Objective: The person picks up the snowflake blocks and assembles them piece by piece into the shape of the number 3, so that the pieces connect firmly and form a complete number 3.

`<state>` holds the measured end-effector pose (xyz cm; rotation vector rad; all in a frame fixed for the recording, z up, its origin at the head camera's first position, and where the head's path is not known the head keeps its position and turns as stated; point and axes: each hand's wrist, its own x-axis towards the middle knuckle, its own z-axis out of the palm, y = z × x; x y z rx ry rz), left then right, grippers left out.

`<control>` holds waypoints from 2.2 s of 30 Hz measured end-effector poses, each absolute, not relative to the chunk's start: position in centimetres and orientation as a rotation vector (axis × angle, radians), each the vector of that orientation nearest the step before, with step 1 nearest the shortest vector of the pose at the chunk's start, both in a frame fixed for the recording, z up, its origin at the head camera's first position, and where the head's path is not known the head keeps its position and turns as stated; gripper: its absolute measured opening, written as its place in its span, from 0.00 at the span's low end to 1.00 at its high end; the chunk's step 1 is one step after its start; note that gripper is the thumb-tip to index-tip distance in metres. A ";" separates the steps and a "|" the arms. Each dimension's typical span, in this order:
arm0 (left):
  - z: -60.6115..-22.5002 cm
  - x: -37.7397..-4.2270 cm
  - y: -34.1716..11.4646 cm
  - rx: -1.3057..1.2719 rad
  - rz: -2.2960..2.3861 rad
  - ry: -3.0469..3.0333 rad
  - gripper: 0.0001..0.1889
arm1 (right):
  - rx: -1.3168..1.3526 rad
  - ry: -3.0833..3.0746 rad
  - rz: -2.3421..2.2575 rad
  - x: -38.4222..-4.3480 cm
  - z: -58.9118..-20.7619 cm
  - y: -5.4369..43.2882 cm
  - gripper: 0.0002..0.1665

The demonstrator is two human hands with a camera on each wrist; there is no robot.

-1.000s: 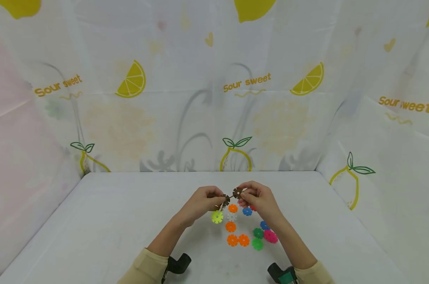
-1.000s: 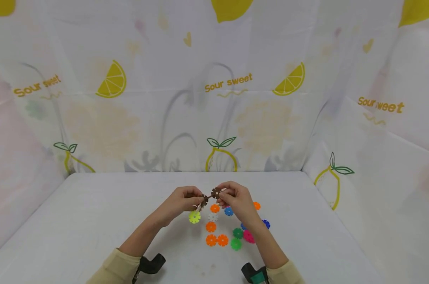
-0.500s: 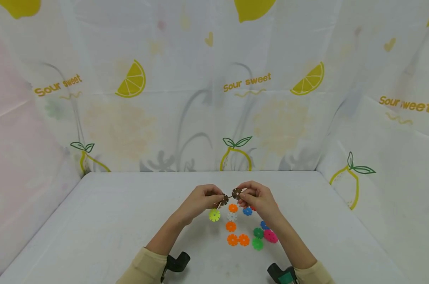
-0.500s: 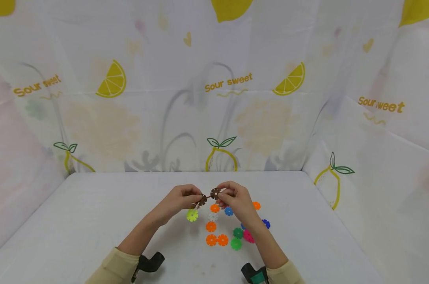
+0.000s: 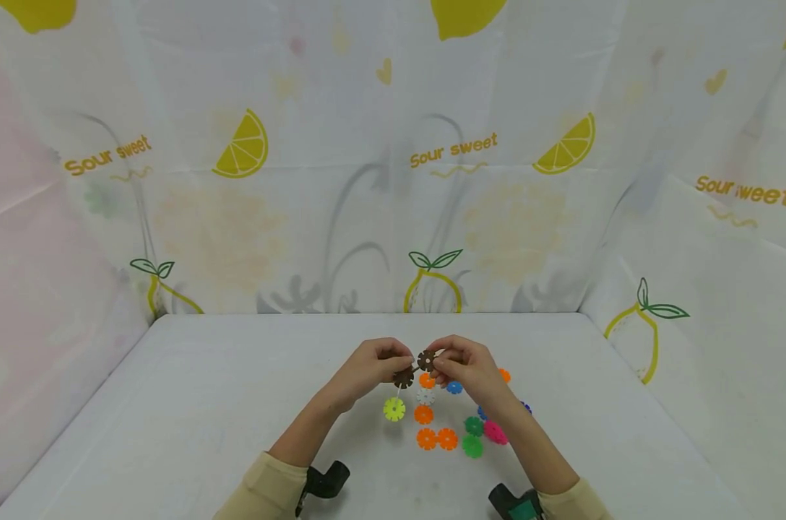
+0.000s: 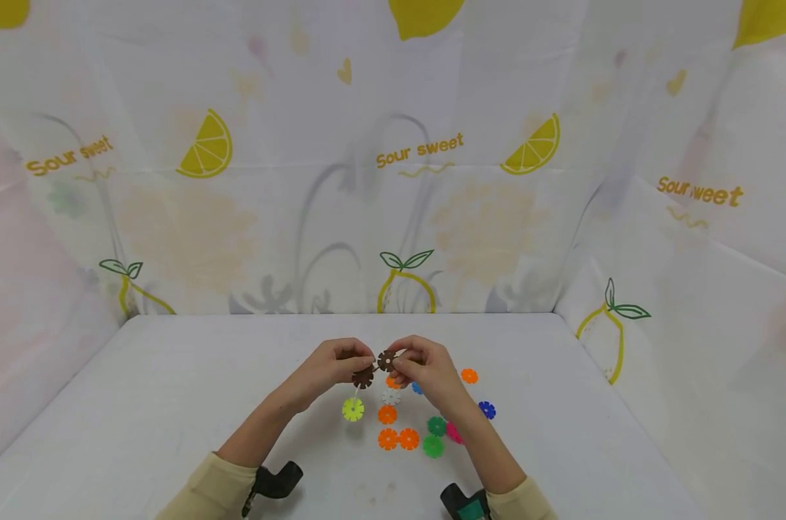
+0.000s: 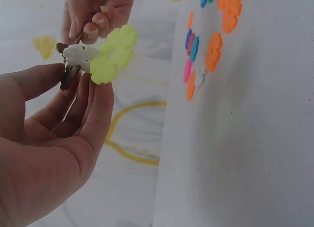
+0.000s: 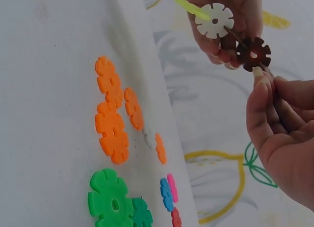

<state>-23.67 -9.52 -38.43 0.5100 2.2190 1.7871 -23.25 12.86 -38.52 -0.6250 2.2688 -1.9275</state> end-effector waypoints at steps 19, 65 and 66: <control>-38.5 -23.6 -9.3 0.545 1.796 2.200 0.12 | -0.649 2.214 -1.884 -22.9 -38.5 12.5 0.15; -38.3 -23.6 -10.0 0.456 1.832 2.287 0.11 | -0.801 2.733 -0.739 -21.5 -41.1 10.6 0.11; -38.3 -23.6 -10.0 0.456 1.834 2.286 0.11 | -0.803 2.731 -0.735 -21.5 -41.1 10.7 0.11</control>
